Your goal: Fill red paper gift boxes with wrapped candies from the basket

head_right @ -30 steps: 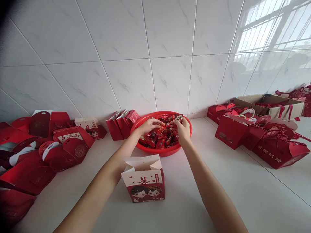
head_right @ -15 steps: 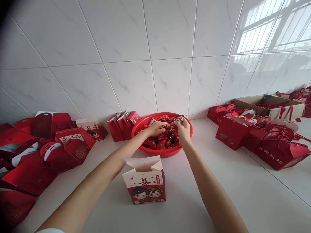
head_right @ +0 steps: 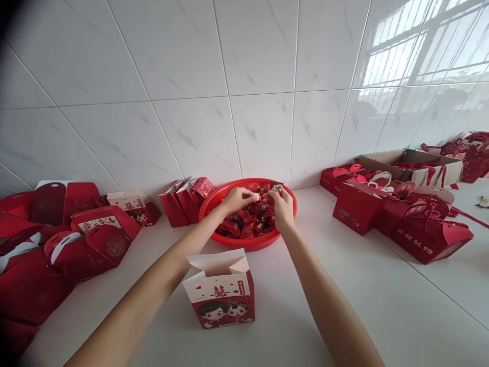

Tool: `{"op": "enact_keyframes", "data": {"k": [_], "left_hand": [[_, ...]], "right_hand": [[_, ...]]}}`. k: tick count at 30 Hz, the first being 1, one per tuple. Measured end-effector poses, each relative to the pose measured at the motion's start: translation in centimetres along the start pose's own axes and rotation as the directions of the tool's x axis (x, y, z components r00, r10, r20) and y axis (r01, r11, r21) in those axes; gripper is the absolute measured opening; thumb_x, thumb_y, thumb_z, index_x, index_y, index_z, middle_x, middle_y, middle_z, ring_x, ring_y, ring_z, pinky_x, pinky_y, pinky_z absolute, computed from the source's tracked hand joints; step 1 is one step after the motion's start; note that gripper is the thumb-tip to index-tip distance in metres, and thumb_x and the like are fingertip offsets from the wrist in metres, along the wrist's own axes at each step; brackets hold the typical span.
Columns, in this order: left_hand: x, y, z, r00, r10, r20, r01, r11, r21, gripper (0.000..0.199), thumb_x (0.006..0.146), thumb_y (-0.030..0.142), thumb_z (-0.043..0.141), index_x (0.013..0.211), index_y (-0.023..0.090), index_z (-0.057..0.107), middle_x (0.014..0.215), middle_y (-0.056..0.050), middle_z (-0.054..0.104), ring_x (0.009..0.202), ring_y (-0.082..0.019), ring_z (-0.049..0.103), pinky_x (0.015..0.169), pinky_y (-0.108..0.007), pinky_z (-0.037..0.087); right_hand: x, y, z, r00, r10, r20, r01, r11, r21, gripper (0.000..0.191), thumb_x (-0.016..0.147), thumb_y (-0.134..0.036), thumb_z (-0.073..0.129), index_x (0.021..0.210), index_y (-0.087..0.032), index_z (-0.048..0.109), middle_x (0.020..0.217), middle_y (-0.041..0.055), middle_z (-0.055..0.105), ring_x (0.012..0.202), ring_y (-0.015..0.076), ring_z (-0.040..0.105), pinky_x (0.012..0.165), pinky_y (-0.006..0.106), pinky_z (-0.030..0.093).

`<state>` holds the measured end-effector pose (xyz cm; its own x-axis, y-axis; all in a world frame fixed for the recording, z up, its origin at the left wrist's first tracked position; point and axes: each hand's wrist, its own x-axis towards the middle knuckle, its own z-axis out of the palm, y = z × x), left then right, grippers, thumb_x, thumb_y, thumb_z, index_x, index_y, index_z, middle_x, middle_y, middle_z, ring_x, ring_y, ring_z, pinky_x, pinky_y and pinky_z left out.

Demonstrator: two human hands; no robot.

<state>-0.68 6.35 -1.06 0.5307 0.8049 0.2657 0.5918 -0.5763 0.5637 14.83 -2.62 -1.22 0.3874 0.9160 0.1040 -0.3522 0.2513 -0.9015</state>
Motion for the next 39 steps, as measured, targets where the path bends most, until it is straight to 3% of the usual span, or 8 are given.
{"op": "enact_keyframes", "data": {"k": [5,9,17,21,26,29,32,39], "left_hand": [[-0.5,0.6,-0.5,0.966,0.0,-0.257,-0.102,0.918,-0.384,0.024,0.079,0.033,0.07,0.093,0.017,0.08,0.105,-0.009,0.079,0.103,-0.025,0.071,0.095,-0.037,0.054],[-0.6,0.8,-0.6,0.971,-0.026,-0.238,-0.114,0.826,-0.552,0.026,0.076,0.035,0.073,0.094,0.016,0.078,0.104,-0.009,0.079,0.102,-0.024,0.071,0.095,-0.039,0.053],[-0.5,0.7,-0.2,0.991,0.047,-0.122,-0.11,0.801,-0.588,0.045,0.082,0.036,0.071,0.122,0.016,0.069,0.11,-0.01,0.076,0.103,-0.023,0.069,0.095,-0.037,0.053],[0.2,-0.5,0.5,0.99,-0.051,-0.128,-0.01,0.9,-0.436,0.034,0.091,0.035,0.058,0.118,0.018,0.07,0.116,-0.01,0.074,0.106,-0.022,0.069,0.098,-0.036,0.051],[0.3,-2.0,1.1,0.974,-0.188,0.125,0.176,0.979,0.101,0.014,0.08,0.022,0.061,0.079,0.018,0.074,0.087,-0.006,0.076,0.095,-0.026,0.068,0.092,-0.034,0.05],[0.3,-2.4,1.2,0.958,-0.222,0.182,0.196,0.969,0.15,0.004,0.069,0.016,0.067,0.069,0.019,0.07,0.079,-0.006,0.073,0.089,-0.028,0.068,0.086,-0.034,0.05],[0.2,-2.3,1.2,0.954,-0.203,0.218,0.172,0.973,0.156,0.022,0.064,0.013,0.068,0.084,0.022,0.072,0.091,-0.005,0.074,0.094,-0.028,0.067,0.085,-0.033,0.05],[0.0,-0.7,1.1,0.955,-0.084,0.283,0.06,0.994,0.092,0.016,0.075,0.015,0.059,0.08,0.019,0.074,0.089,-0.002,0.075,0.088,-0.022,0.069,0.081,-0.028,0.05]], "right_hand": [[0.2,0.2,0.0,0.999,-0.009,-0.039,0.01,1.0,0.027,0.014,0.06,-0.029,0.07,0.066,-0.023,0.059,0.068,-0.0011,0.068,0.064,0.0162,0.063,0.054,0.025,0.051],[0.1,0.1,0.0,0.998,-0.026,-0.065,0.03,0.998,0.063,0.023,0.058,-0.031,0.079,0.069,-0.022,0.061,0.072,-0.0029,0.066,0.067,0.0134,0.061,0.059,0.023,0.054],[-0.3,-0.4,-0.2,0.979,0.067,0.195,-0.068,0.998,0.002,0.037,0.051,-0.034,0.09,0.076,-0.02,0.067,0.08,-0.0004,0.071,0.076,0.0177,0.067,0.064,0.028,0.058],[0.0,-0.3,-0.3,0.997,0.019,0.069,-0.026,0.995,0.095,0.034,0.051,-0.03,0.089,0.074,-0.021,0.065,0.076,-0.0012,0.07,0.072,0.0172,0.069,0.065,0.028,0.06],[0.3,-0.1,-0.3,0.999,0.021,0.025,-0.025,0.987,0.161,0.034,0.05,-0.023,0.088,0.072,-0.022,0.062,0.074,-0.0014,0.072,0.073,0.0208,0.073,0.063,0.03,0.062],[0.4,0.1,-0.3,1.0,-0.007,0.003,0.006,0.983,0.186,0.035,0.048,-0.018,0.088,0.069,-0.022,0.06,0.069,-0.0025,0.07,0.071,0.0199,0.073,0.062,0.029,0.062],[0.6,0.1,-0.4,0.998,-0.001,-0.055,0.015,0.966,0.257,0.032,0.047,-0.014,0.086,0.064,-0.021,0.06,0.066,-0.0015,0.069,0.072,0.0182,0.072,0.067,0.027,0.062],[1.1,0.2,-0.5,0.989,0.005,-0.146,0.044,0.943,0.33,0.027,0.054,-0.014,0.086,0.065,-0.021,0.062,0.071,-0.0005,0.071,0.074,0.0189,0.073,0.067,0.028,0.064]]}}
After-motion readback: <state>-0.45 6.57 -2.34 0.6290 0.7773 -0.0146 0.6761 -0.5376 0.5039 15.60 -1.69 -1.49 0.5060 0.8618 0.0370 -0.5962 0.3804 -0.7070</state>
